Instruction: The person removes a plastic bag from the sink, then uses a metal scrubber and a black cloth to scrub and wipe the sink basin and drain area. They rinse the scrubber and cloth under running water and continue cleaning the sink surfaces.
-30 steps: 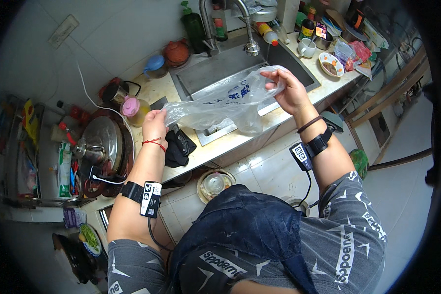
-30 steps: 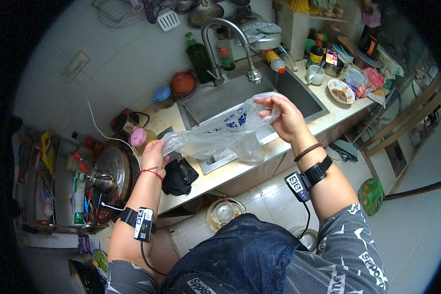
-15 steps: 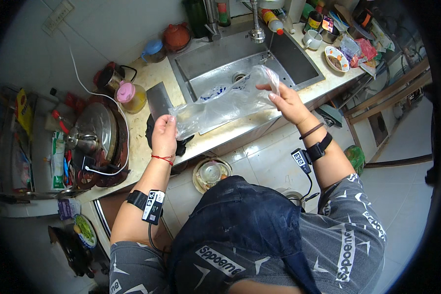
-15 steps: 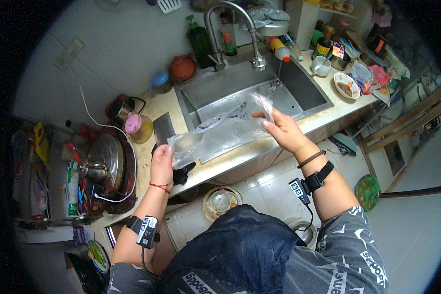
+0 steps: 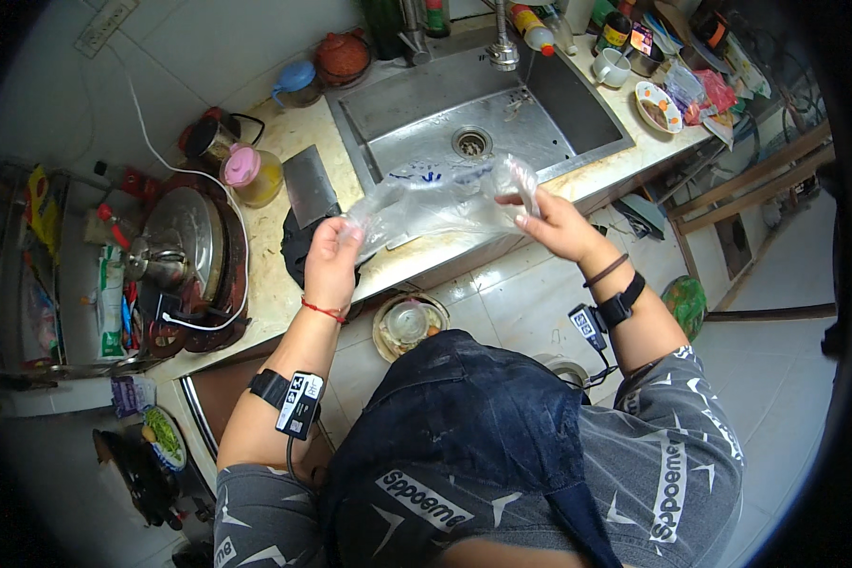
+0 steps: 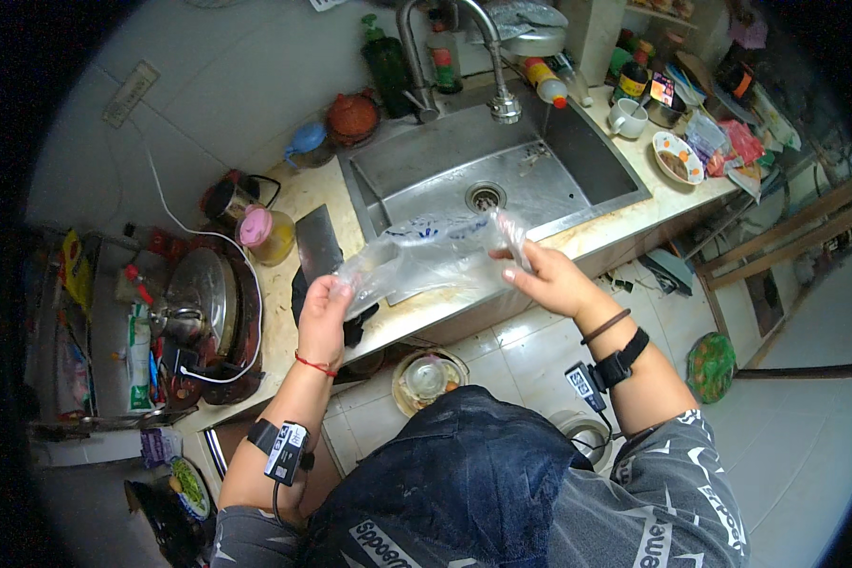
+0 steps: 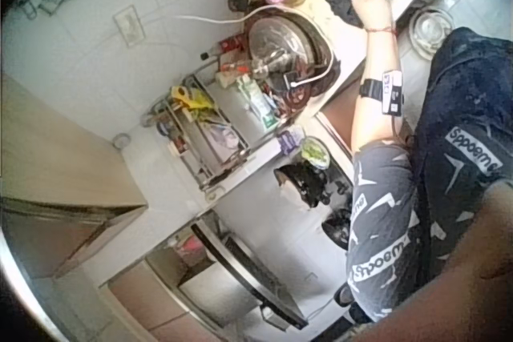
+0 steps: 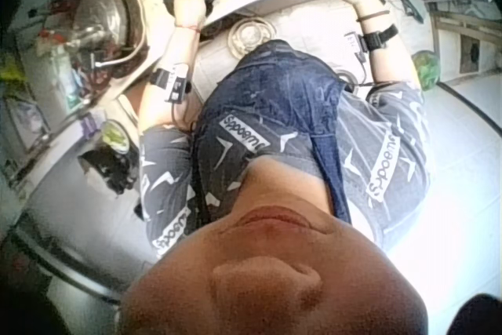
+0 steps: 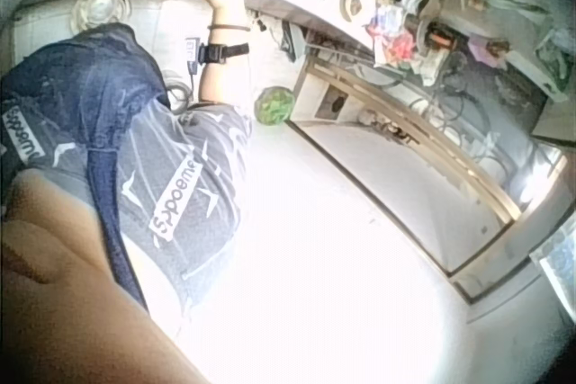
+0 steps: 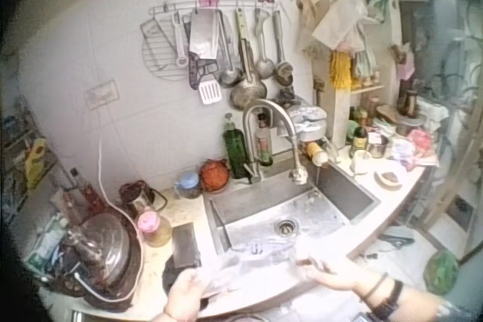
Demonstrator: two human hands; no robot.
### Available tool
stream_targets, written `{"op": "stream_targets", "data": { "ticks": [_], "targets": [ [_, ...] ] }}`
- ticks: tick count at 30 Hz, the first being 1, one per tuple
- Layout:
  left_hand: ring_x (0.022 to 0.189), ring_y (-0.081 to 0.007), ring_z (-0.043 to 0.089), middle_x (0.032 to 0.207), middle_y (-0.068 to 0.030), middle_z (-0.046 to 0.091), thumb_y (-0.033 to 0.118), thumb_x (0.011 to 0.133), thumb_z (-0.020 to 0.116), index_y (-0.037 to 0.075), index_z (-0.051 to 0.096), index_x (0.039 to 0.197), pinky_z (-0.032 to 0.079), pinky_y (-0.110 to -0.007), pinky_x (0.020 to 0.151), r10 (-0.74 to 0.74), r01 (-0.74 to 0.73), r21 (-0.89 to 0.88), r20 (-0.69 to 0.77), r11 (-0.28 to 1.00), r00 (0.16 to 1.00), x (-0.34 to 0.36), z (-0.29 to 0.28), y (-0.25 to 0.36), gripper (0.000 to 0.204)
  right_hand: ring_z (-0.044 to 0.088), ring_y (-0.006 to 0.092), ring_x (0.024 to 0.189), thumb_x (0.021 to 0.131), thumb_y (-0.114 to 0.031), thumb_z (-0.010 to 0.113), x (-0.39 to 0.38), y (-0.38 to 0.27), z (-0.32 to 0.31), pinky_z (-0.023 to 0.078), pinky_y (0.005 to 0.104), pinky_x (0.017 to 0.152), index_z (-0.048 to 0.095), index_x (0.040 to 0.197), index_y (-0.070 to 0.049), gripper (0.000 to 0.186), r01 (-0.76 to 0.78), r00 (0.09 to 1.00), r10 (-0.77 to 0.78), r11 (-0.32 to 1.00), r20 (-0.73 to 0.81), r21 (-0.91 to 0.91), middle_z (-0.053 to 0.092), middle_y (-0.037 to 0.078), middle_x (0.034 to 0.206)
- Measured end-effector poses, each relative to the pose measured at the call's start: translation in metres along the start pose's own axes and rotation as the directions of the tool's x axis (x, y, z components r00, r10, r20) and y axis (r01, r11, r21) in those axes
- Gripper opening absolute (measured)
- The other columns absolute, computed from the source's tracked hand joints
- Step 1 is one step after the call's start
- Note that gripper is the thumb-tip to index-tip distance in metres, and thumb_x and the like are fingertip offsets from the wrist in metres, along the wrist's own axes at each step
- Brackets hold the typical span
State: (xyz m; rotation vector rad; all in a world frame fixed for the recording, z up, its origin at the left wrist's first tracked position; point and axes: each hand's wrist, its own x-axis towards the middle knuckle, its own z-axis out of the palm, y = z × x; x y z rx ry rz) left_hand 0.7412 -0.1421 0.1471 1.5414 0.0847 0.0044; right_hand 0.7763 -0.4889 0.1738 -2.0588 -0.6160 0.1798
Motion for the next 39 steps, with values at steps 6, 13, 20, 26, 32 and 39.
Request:
{"op": "stream_targets", "data": {
  "ticks": [6,13,20,26,32,39],
  "targets": [
    [0.085,-0.0264,0.062,0.092,-0.0145,0.065,0.010,0.078,0.066,0.003,0.055,0.088,0.049,-0.034,0.077,-0.007,-0.252,0.550,0.425,0.796,0.905,-0.039,-0.004,-0.001,0.016,0.063,0.0329,0.081,0.082,-0.028,0.066,-0.039,0.013,0.015,0.050,0.0392,0.075,0.035,0.144,-0.014,0.070,-0.019,0.967,0.089,0.959,0.238,-0.284,0.063,0.019,0.103],
    [0.078,-0.0274,0.062,0.083,-0.0145,0.063,0.016,0.081,0.067,0.003,0.057,0.096,0.049,-0.035,0.072,-0.243,-0.207,0.655,0.526,0.727,0.815,-0.067,-0.005,-0.020,0.022,0.060,0.0250,0.075,0.081,-0.021,0.070,-0.063,0.024,0.029,0.049,0.0344,0.073,0.034,0.144,-0.014,0.073,-0.236,0.956,0.264,0.952,0.128,-0.196,0.064,0.015,0.102],
    [0.082,-0.0324,0.062,0.087,-0.0164,0.063,0.019,0.081,0.067,0.003,0.058,0.096,0.049,-0.038,0.074,-0.138,-0.274,0.635,0.520,0.723,0.843,-0.080,-0.008,-0.030,0.024,0.062,0.0307,0.083,0.083,-0.025,0.068,-0.060,0.005,0.034,0.049,0.0366,0.080,0.029,0.146,-0.016,0.075,-0.241,0.955,0.283,0.916,0.092,-0.320,0.063,0.016,0.110],
    [0.085,-0.0335,0.061,0.090,-0.0166,0.062,0.019,0.080,0.067,0.002,0.060,0.092,0.048,-0.039,0.076,-0.026,-0.280,0.553,0.480,0.785,0.877,-0.092,-0.010,-0.043,0.022,0.064,0.0254,0.081,0.085,-0.021,0.068,-0.055,-0.025,0.037,0.052,0.0357,0.078,0.037,0.139,-0.007,0.064,-0.289,0.914,0.378,0.861,0.146,-0.419,0.061,0.015,0.121],
    [0.076,-0.0253,0.061,0.084,-0.0132,0.063,0.018,0.081,0.067,0.002,0.060,0.093,0.048,-0.034,0.071,0.164,-0.242,0.409,0.217,0.880,0.962,-0.089,0.000,-0.045,0.021,0.062,0.0165,0.078,0.089,-0.022,0.065,-0.043,-0.049,0.021,0.054,0.0293,0.065,0.033,0.141,-0.005,0.063,-0.396,0.905,0.415,0.901,0.093,-0.177,0.059,0.010,0.126],
    [0.084,-0.0110,0.058,0.093,-0.0049,0.061,0.005,0.087,0.063,0.002,0.050,0.105,0.047,-0.024,0.076,0.070,-0.071,0.035,0.043,0.997,0.997,-0.058,0.003,-0.031,0.022,0.063,0.0163,0.073,0.088,-0.024,0.066,-0.016,-0.046,0.006,0.053,0.0303,0.066,0.041,0.136,-0.006,0.056,-0.242,0.970,0.243,0.965,-0.003,-0.097,0.063,0.012,0.114]
  ]
}}
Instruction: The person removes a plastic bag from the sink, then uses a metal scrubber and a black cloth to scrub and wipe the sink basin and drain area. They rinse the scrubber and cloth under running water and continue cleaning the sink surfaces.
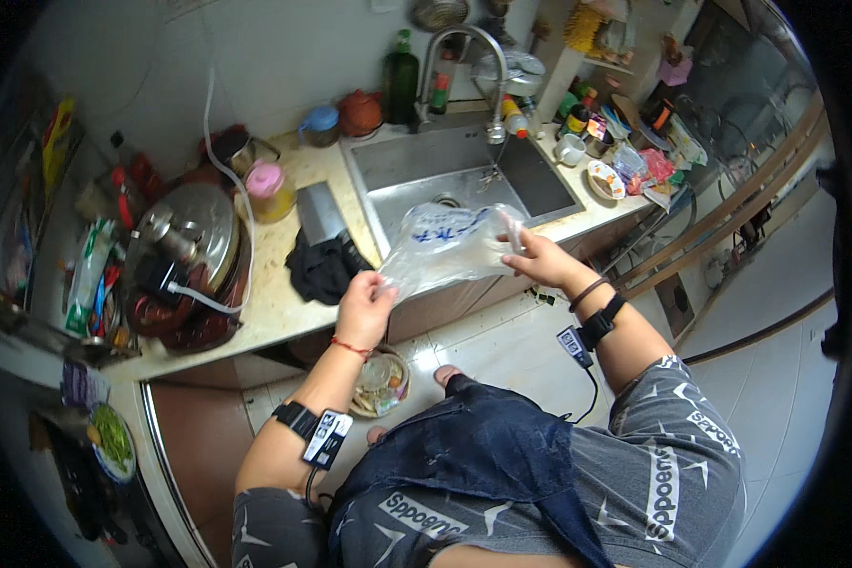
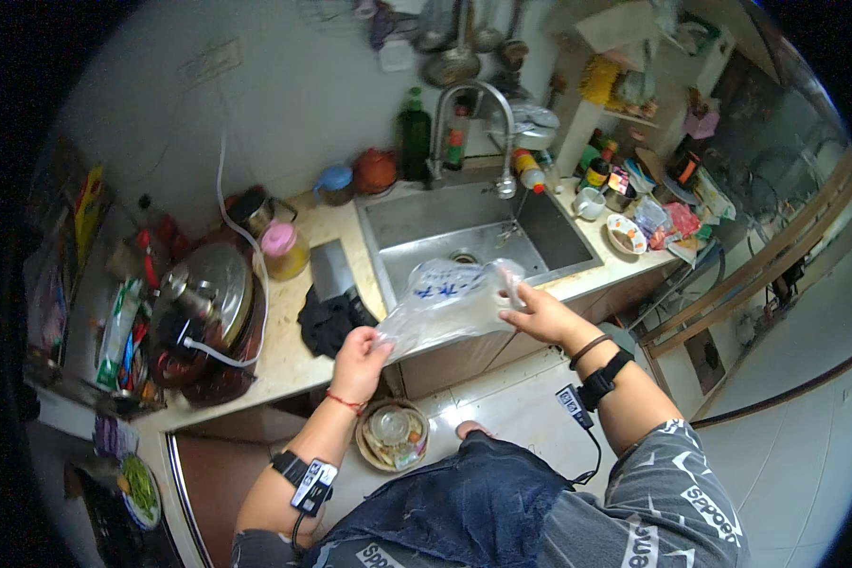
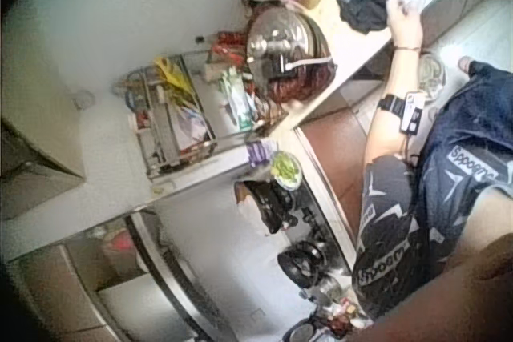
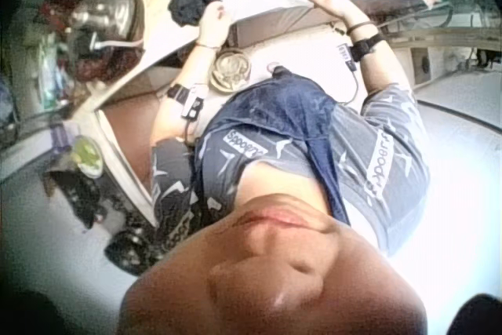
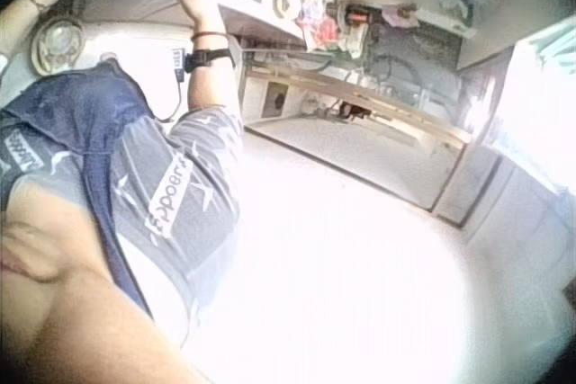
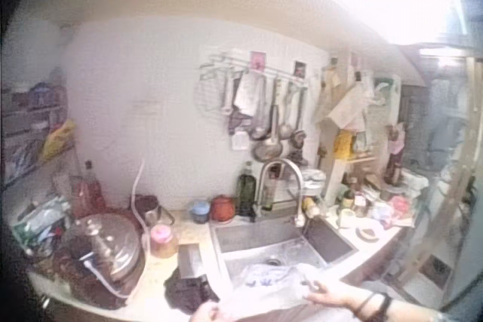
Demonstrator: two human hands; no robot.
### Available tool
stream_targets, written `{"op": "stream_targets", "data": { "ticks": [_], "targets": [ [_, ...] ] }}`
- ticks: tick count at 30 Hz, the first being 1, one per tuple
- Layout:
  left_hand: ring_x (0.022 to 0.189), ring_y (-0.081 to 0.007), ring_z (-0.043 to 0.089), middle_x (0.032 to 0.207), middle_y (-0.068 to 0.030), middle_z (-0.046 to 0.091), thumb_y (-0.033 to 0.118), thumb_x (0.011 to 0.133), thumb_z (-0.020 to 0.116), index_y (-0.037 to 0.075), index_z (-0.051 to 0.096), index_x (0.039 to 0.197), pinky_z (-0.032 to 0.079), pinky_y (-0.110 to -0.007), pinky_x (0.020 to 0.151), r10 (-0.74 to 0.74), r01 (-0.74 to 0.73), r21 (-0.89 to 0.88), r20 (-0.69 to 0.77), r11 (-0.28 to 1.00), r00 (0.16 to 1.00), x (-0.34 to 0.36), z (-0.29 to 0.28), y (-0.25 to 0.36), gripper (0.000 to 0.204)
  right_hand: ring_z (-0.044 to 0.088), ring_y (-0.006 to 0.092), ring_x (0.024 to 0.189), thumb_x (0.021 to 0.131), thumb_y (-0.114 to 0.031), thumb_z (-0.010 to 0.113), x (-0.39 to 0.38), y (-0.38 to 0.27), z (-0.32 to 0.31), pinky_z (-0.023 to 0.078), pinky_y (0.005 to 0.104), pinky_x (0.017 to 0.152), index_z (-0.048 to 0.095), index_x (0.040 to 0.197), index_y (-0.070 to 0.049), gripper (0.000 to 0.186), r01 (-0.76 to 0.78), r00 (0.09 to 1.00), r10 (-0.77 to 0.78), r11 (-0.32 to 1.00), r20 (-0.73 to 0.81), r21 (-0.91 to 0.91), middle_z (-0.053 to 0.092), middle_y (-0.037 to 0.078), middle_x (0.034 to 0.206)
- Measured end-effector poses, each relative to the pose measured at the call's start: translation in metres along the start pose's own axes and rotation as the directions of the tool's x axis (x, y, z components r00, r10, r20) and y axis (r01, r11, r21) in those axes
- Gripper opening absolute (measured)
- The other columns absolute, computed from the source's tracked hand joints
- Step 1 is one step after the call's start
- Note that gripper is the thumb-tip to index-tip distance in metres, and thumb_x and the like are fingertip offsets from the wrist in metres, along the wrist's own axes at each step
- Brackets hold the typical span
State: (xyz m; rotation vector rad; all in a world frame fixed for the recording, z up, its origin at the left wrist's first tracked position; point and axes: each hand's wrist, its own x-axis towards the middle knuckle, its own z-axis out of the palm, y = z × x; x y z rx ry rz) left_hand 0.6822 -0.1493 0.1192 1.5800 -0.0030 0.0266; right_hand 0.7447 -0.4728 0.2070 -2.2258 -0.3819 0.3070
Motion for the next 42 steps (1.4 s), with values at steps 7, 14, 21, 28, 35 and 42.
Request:
{"op": "stream_targets", "data": {
  "ticks": [7,14,21,28,35,42],
  "targets": [
    [0.091,-0.0137,0.060,0.101,-0.0076,0.061,-0.002,0.086,0.060,0.000,0.046,0.115,0.047,-0.026,0.085,-0.106,0.073,-0.287,-0.100,0.955,0.989,0.058,0.031,0.032,0.032,0.060,0.0148,0.083,0.090,-0.018,0.062,0.039,0.040,-0.045,0.054,0.0293,0.069,0.026,0.147,-0.012,0.068,0.099,0.991,-0.122,0.952,0.061,0.291,0.058,0.010,0.120],
    [0.088,-0.0108,0.059,0.096,-0.0024,0.063,0.006,0.089,0.056,0.008,0.052,0.113,0.046,-0.026,0.078,-0.332,0.305,-0.134,-0.313,0.943,0.890,0.119,0.092,0.039,0.024,0.057,0.0120,0.088,0.094,-0.018,0.058,0.088,0.115,-0.109,0.051,0.0278,0.077,0.029,0.145,-0.009,0.059,-0.028,0.980,-0.079,0.855,0.184,0.518,0.056,0.006,0.123],
    [0.091,-0.0119,0.060,0.100,-0.0026,0.062,0.006,0.092,0.052,0.008,0.051,0.115,0.048,-0.028,0.081,-0.381,0.271,-0.338,-0.318,0.901,0.868,0.122,0.131,0.032,0.023,0.057,0.0105,0.088,0.093,-0.017,0.059,0.101,0.158,-0.127,0.048,0.0268,0.081,0.046,0.131,-0.006,0.042,-0.115,0.948,-0.101,0.776,0.301,0.621,0.062,0.002,0.111],
    [0.075,-0.0097,0.059,0.128,-0.0128,0.056,-0.005,0.087,0.049,0.010,0.032,0.143,0.046,-0.022,0.064,-0.333,0.250,-0.388,-0.161,0.887,0.929,0.114,0.127,0.033,0.061,0.057,0.0081,0.079,0.093,-0.016,0.058,0.098,0.150,-0.133,0.050,0.0246,0.070,0.015,0.150,-0.013,0.071,-0.150,0.945,-0.088,0.739,0.315,0.656,0.063,0.006,0.112],
    [0.075,-0.0118,0.055,0.145,-0.0148,0.039,-0.012,0.081,0.046,0.017,0.010,0.152,0.046,-0.023,0.070,-0.206,0.143,-0.609,-0.034,0.780,0.978,0.100,0.113,0.050,0.085,0.057,0.0099,0.093,0.090,-0.014,0.061,0.096,0.131,-0.149,0.050,0.0241,0.066,-0.001,0.152,-0.019,0.088,-0.153,0.933,-0.015,0.888,0.359,0.434,0.060,0.011,0.122],
    [0.077,-0.0124,0.053,0.151,-0.0135,0.029,-0.012,0.077,0.050,0.026,0.000,0.153,0.047,-0.025,0.073,-0.157,0.166,-0.479,0.060,0.862,0.986,0.083,0.108,0.070,0.098,0.052,0.0166,0.118,0.087,-0.014,0.065,0.084,0.112,-0.144,0.049,0.0267,0.075,-0.001,0.152,-0.018,0.093,-0.060,0.935,-0.071,0.934,0.347,0.353,0.060,0.016,0.122]
  ]
}}
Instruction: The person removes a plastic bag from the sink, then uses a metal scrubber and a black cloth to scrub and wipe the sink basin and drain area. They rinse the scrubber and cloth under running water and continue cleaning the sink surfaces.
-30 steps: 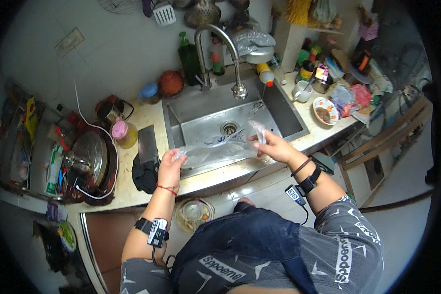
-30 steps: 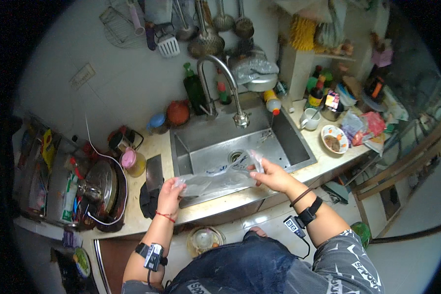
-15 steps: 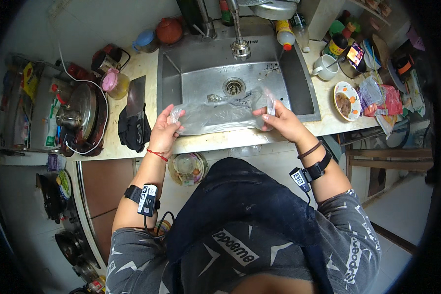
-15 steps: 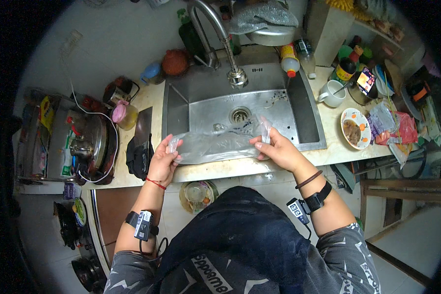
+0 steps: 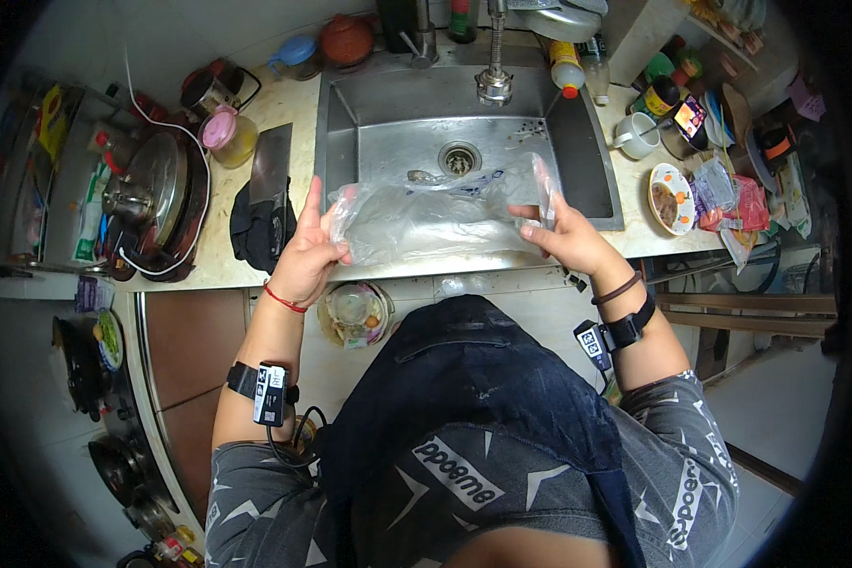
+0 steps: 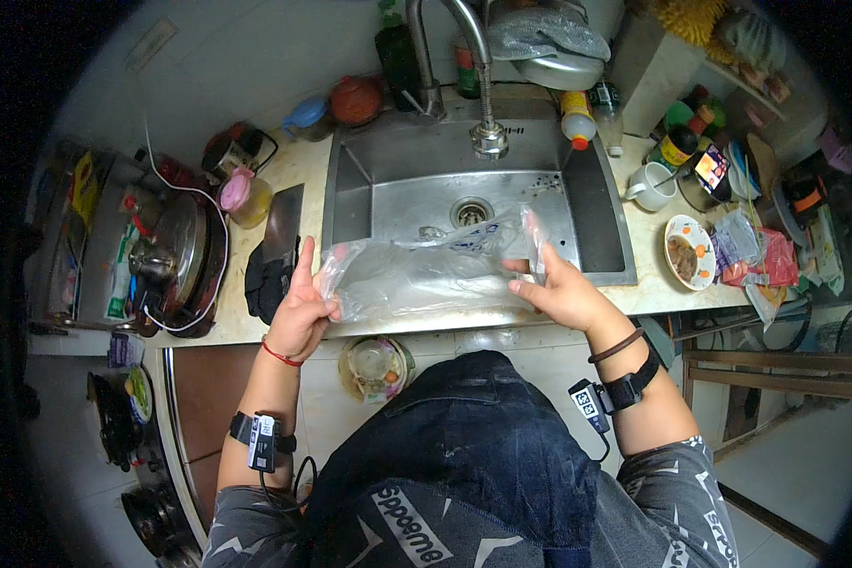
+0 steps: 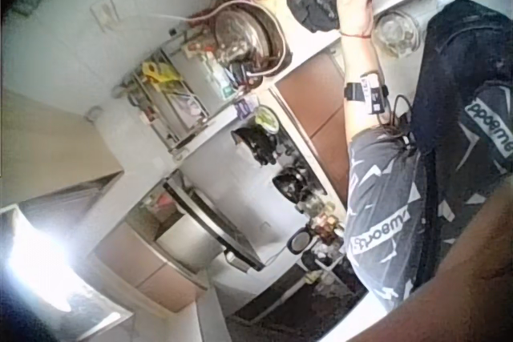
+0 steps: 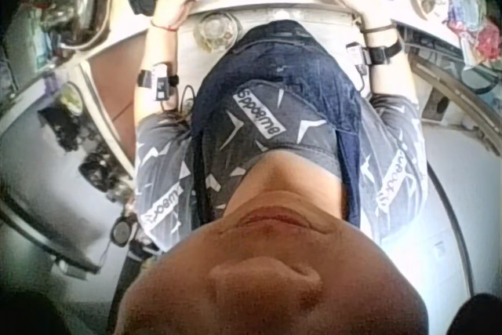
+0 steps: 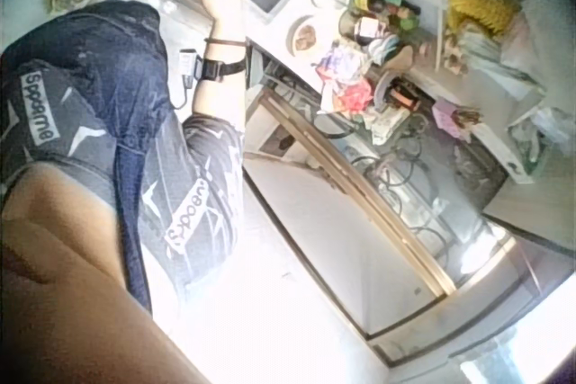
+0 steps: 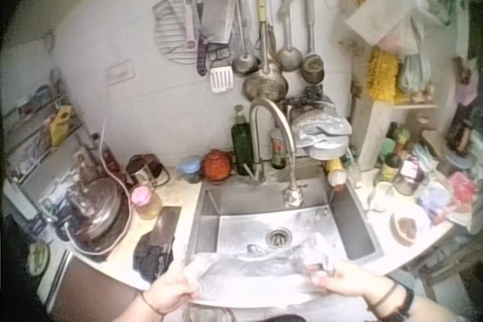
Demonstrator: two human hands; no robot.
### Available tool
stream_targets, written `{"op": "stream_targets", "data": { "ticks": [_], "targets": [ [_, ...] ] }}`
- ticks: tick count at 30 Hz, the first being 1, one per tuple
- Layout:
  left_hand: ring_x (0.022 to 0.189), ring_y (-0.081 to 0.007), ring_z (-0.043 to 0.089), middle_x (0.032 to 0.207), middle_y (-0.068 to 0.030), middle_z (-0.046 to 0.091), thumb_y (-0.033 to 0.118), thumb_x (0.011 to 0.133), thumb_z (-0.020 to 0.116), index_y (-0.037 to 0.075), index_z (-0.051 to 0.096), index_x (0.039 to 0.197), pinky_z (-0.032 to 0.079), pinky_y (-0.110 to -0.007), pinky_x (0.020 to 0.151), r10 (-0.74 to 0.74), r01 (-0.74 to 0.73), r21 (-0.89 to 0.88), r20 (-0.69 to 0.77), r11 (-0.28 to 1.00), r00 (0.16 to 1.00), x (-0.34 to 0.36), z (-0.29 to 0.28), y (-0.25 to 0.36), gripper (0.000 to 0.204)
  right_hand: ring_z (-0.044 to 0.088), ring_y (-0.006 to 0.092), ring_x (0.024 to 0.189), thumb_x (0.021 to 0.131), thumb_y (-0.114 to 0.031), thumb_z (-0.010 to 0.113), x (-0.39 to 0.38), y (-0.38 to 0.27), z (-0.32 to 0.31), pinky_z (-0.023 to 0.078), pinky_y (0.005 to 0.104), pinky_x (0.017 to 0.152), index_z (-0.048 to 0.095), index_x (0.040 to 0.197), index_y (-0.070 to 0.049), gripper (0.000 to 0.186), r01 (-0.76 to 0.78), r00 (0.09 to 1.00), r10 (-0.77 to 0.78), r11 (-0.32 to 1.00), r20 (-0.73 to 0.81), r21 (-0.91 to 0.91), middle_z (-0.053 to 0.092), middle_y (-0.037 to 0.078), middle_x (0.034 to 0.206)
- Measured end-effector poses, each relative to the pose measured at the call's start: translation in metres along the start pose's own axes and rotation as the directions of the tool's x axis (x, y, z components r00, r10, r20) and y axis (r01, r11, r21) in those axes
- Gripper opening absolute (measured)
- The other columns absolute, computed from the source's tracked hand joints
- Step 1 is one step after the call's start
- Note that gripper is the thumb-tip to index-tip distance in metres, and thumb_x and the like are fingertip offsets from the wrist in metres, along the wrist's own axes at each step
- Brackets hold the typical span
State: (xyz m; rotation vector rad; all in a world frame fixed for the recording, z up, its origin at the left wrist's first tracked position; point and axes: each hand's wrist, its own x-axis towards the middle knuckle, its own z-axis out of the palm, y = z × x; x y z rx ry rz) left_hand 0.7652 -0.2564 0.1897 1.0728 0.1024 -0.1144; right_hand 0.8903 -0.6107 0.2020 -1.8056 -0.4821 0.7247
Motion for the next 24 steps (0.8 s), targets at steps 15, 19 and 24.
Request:
{"op": "stream_targets", "data": {
  "ticks": [15,19,24],
  "targets": [
    [0.079,-0.0098,0.058,0.158,-0.0163,0.006,-0.016,0.075,0.049,0.029,-0.031,0.143,0.050,-0.027,0.081,0.020,-0.070,0.427,0.119,0.901,0.993,-0.017,0.000,0.011,0.113,0.062,0.0192,0.087,0.085,-0.017,0.067,-0.014,-0.001,0.030,0.046,0.0287,0.084,-0.004,0.152,-0.021,0.098,0.203,0.977,-0.212,0.948,-0.011,-0.245,0.065,0.017,0.115],
    [0.081,-0.0091,0.059,0.158,-0.0175,0.007,-0.016,0.075,0.049,0.028,-0.031,0.143,0.050,-0.027,0.082,-0.002,-0.056,0.443,0.130,0.895,0.992,-0.019,-0.002,0.010,0.113,0.063,0.0225,0.094,0.085,-0.016,0.067,-0.019,-0.005,0.029,0.046,0.0317,0.087,-0.006,0.152,-0.020,0.099,0.101,0.994,-0.107,0.969,-0.015,-0.225,0.065,0.018,0.113],
    [0.089,-0.0112,0.060,0.156,-0.0184,0.016,-0.014,0.078,0.052,0.025,-0.023,0.147,0.050,-0.028,0.084,-0.005,-0.052,0.383,0.145,0.922,0.989,-0.018,-0.009,0.005,0.109,0.064,0.0263,0.088,0.087,-0.021,0.066,-0.022,-0.012,0.027,0.049,0.0354,0.081,0.028,0.144,-0.014,0.069,-0.002,0.999,-0.005,0.978,-0.033,-0.210,0.066,0.018,0.105]
  ]
}}
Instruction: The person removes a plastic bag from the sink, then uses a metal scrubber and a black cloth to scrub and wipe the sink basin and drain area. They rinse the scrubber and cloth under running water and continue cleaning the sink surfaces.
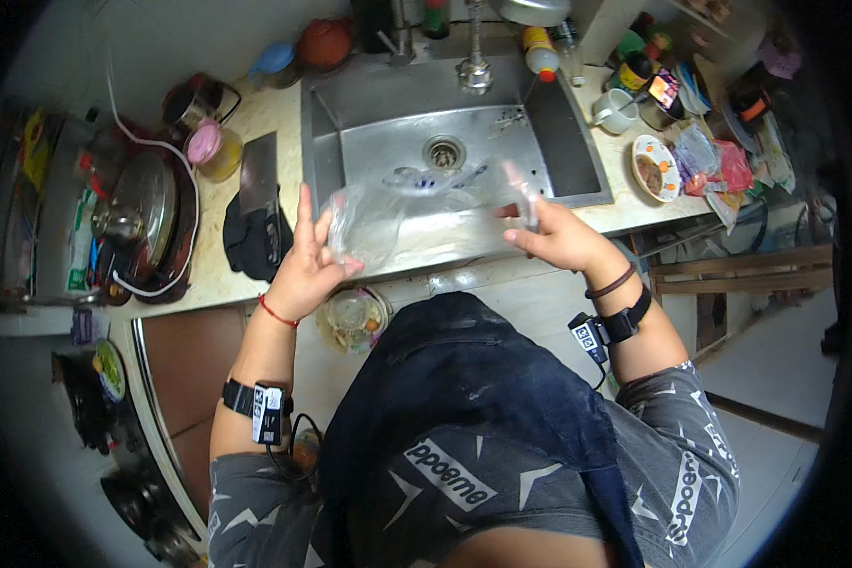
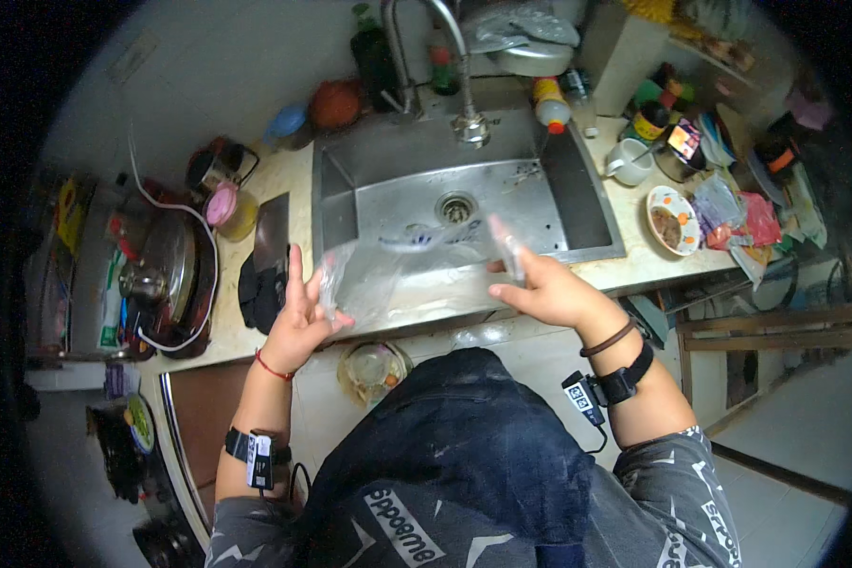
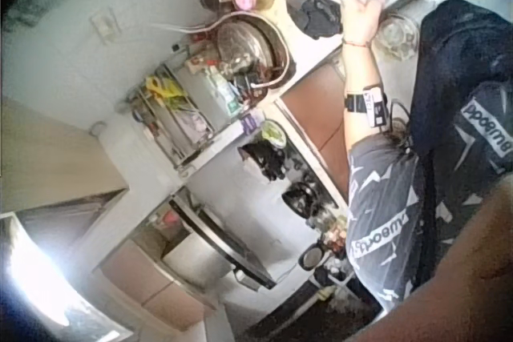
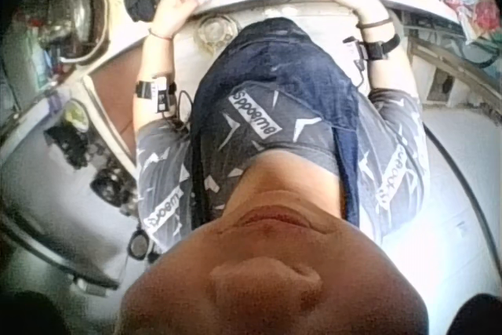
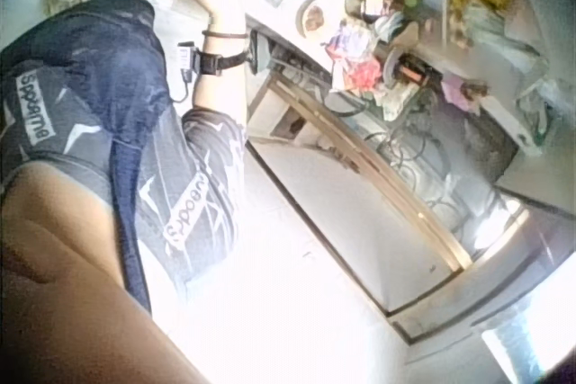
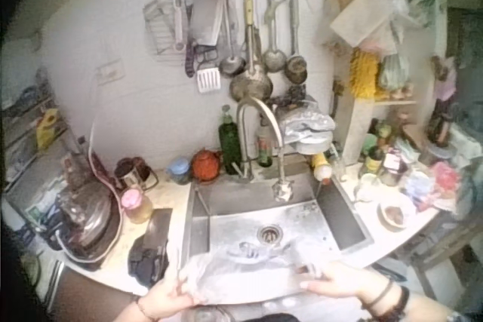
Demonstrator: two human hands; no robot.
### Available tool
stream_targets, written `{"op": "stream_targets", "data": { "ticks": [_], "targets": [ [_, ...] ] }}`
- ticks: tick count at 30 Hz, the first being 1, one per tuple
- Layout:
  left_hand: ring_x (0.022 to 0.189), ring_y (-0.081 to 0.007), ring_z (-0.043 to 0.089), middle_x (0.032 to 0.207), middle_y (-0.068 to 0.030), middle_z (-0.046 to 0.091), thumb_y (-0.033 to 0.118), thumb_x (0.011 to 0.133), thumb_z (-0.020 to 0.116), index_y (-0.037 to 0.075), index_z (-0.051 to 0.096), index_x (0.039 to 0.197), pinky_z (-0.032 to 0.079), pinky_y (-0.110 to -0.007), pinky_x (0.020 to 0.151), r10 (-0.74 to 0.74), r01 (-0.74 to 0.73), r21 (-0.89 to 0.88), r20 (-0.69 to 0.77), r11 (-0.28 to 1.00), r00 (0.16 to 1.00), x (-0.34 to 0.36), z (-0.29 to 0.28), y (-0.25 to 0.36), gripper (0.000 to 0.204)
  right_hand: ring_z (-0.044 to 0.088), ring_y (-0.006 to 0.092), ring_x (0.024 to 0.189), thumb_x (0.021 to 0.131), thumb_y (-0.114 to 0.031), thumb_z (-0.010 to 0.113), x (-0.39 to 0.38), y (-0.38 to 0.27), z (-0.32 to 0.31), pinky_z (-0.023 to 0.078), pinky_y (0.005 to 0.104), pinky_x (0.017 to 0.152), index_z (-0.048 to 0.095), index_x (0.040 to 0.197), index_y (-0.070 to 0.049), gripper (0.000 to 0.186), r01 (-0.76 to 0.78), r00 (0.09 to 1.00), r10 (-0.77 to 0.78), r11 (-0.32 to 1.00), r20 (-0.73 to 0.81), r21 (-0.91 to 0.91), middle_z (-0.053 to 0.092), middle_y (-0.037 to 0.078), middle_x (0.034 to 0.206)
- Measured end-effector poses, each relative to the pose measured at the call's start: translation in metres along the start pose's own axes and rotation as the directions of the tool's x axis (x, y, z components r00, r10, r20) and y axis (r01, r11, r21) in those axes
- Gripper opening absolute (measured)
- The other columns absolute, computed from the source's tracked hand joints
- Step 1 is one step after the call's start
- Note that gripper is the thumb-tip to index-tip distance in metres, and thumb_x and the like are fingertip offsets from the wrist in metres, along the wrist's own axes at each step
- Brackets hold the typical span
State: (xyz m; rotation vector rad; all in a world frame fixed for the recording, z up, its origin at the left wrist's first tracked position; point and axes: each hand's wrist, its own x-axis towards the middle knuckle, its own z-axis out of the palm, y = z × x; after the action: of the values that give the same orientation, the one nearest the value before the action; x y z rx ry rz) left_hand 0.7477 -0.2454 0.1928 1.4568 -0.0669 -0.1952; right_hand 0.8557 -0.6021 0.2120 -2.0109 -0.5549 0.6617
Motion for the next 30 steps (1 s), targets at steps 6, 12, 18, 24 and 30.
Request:
{"op": "stream_targets", "data": {
  "ticks": [6,12,18,24,30],
  "targets": [
    [0.115,-0.0179,0.052,0.146,-0.0142,0.034,-0.006,0.086,0.058,0.006,0.020,0.149,0.047,-0.029,0.093,-0.278,0.271,0.062,0.159,0.961,0.947,0.002,0.022,-0.019,0.075,0.060,0.0242,0.076,0.088,-0.024,0.065,0.009,0.001,0.023,0.049,0.0338,0.072,0.057,0.107,-0.002,0.030,0.080,0.996,-0.071,0.976,0.052,-0.204,0.063,0.014,0.083],
    [0.119,-0.0185,0.047,0.147,-0.0151,0.033,0.001,0.087,0.062,0.005,0.015,0.150,0.046,-0.031,0.095,-0.232,0.243,0.004,0.323,0.970,0.918,0.035,0.064,-0.027,0.079,0.061,0.0389,0.099,0.085,-0.030,0.066,0.024,-0.011,0.054,0.049,0.0399,0.086,0.049,0.124,0.002,0.054,0.295,0.935,-0.276,0.954,0.220,-0.056,0.061,0.026,0.108],
    [0.103,-0.0134,0.058,0.123,-0.0111,0.055,0.004,0.089,0.062,-0.002,0.038,0.135,0.049,-0.027,0.089,-0.207,0.206,0.095,0.008,0.974,0.978,0.065,0.075,-0.035,0.052,0.050,0.0364,0.120,0.082,-0.024,0.070,0.035,-0.018,0.056,0.040,0.0382,0.103,0.044,0.134,0.001,0.063,0.450,0.871,-0.409,0.887,0.274,-0.106,0.053,0.024,0.127],
    [0.077,-0.0084,0.058,0.087,-0.0028,0.064,0.004,0.087,0.063,0.000,0.057,0.105,0.048,-0.022,0.070,-0.205,0.248,0.233,-0.194,0.940,0.959,0.082,0.054,-0.044,0.020,0.058,0.0308,0.110,0.083,-0.016,0.068,0.030,-0.003,0.042,0.045,0.0367,0.096,0.050,0.130,0.000,0.053,0.381,0.913,-0.365,0.923,0.180,-0.059,0.057,0.019,0.123],
    [0.078,-0.0180,0.062,0.083,-0.0099,0.066,0.002,0.082,0.059,0.004,0.063,0.093,0.049,-0.030,0.072,0.001,0.127,0.656,-0.192,0.744,0.981,0.128,0.011,-0.035,0.011,0.063,0.0246,0.100,0.084,-0.016,0.067,0.014,0.017,0.025,0.049,0.0343,0.089,0.052,0.127,0.000,0.048,0.226,0.967,-0.219,0.973,0.127,-0.043,0.064,0.015,0.111]
  ]
}}
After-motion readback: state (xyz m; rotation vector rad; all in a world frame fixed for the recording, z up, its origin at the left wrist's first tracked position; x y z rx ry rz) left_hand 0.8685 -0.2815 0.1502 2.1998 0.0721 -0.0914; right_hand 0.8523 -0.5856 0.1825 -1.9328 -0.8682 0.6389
